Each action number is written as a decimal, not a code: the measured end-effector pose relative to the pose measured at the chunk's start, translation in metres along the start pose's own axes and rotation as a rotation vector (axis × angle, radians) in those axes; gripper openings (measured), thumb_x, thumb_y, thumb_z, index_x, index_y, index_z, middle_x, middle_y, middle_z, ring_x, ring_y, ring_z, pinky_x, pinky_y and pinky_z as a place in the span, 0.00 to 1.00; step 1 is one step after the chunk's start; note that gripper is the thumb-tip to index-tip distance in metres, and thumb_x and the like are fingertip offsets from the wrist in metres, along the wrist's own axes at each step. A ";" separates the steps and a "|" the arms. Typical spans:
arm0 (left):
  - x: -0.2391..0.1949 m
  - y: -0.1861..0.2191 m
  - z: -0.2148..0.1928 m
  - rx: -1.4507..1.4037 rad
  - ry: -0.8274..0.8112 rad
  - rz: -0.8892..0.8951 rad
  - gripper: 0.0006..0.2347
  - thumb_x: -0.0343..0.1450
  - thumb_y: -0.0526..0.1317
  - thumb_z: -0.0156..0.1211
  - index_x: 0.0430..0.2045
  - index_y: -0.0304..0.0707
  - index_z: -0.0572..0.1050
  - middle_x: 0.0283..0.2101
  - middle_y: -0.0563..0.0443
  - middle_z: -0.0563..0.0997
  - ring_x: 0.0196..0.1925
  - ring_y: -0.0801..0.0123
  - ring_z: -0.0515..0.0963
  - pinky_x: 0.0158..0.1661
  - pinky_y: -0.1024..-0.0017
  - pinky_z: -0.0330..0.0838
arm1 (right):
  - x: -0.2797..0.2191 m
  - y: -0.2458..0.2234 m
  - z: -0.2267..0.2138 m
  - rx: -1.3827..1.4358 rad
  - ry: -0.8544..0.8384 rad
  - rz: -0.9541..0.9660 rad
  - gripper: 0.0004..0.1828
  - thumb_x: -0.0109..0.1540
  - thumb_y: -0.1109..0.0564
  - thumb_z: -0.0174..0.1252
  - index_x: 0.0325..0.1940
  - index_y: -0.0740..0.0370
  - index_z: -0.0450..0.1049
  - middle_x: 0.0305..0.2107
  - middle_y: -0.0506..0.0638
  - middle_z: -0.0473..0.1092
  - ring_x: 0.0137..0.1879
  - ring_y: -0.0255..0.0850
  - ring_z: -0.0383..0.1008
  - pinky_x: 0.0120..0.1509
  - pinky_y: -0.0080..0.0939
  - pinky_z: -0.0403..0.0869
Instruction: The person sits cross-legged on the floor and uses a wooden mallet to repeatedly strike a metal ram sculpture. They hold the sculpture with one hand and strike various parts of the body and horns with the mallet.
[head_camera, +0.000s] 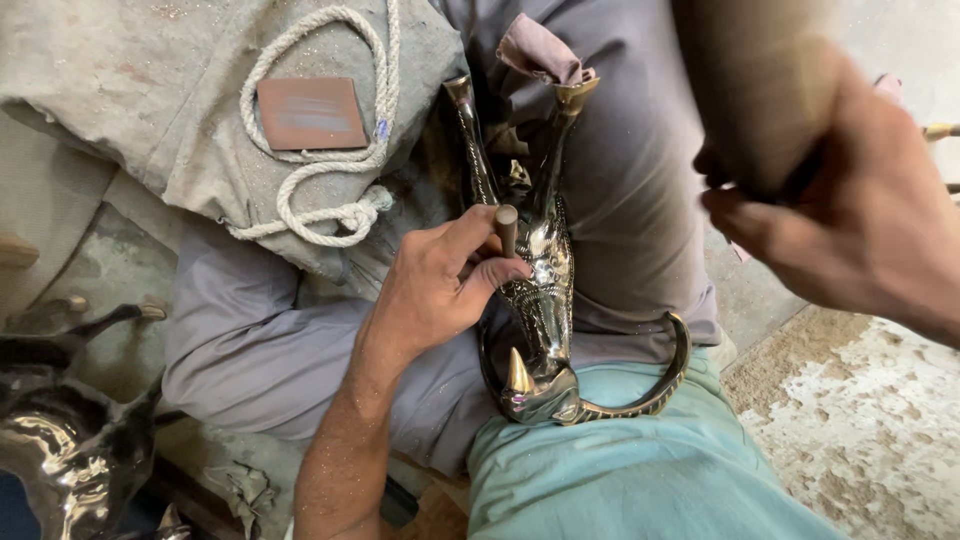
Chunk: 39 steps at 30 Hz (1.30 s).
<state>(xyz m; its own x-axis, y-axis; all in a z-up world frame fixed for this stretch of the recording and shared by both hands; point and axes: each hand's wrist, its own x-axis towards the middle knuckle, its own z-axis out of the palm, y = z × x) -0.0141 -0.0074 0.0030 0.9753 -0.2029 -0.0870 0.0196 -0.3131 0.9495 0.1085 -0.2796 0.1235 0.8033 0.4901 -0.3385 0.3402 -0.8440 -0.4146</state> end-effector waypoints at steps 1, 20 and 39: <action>0.001 0.000 -0.001 0.033 -0.007 0.018 0.16 0.71 0.45 0.70 0.47 0.37 0.74 0.33 0.45 0.83 0.33 0.57 0.85 0.33 0.66 0.76 | 0.002 0.000 0.000 -0.142 -0.036 0.030 0.29 0.54 0.64 0.65 0.61 0.66 0.71 0.37 0.64 0.77 0.40 0.55 0.80 0.42 0.51 0.78; 0.004 0.000 -0.002 -0.005 -0.022 0.074 0.17 0.70 0.41 0.70 0.48 0.36 0.73 0.37 0.44 0.84 0.38 0.56 0.87 0.37 0.66 0.79 | 0.004 0.026 0.029 -0.421 0.045 -0.121 0.17 0.63 0.61 0.58 0.57 0.58 0.72 0.37 0.55 0.76 0.36 0.46 0.74 0.44 0.50 0.73; 0.007 0.004 -0.005 -0.047 -0.049 0.078 0.13 0.69 0.33 0.68 0.46 0.33 0.73 0.38 0.45 0.84 0.39 0.58 0.87 0.38 0.66 0.79 | -0.012 0.006 0.011 -0.493 -0.073 -0.031 0.16 0.61 0.60 0.61 0.53 0.61 0.72 0.33 0.54 0.75 0.35 0.44 0.78 0.43 0.46 0.79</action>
<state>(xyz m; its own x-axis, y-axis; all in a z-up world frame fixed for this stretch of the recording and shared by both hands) -0.0059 -0.0053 0.0076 0.9625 -0.2701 -0.0259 -0.0445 -0.2513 0.9669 0.0956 -0.2882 0.1152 0.7588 0.5160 -0.3976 0.5683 -0.8227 0.0170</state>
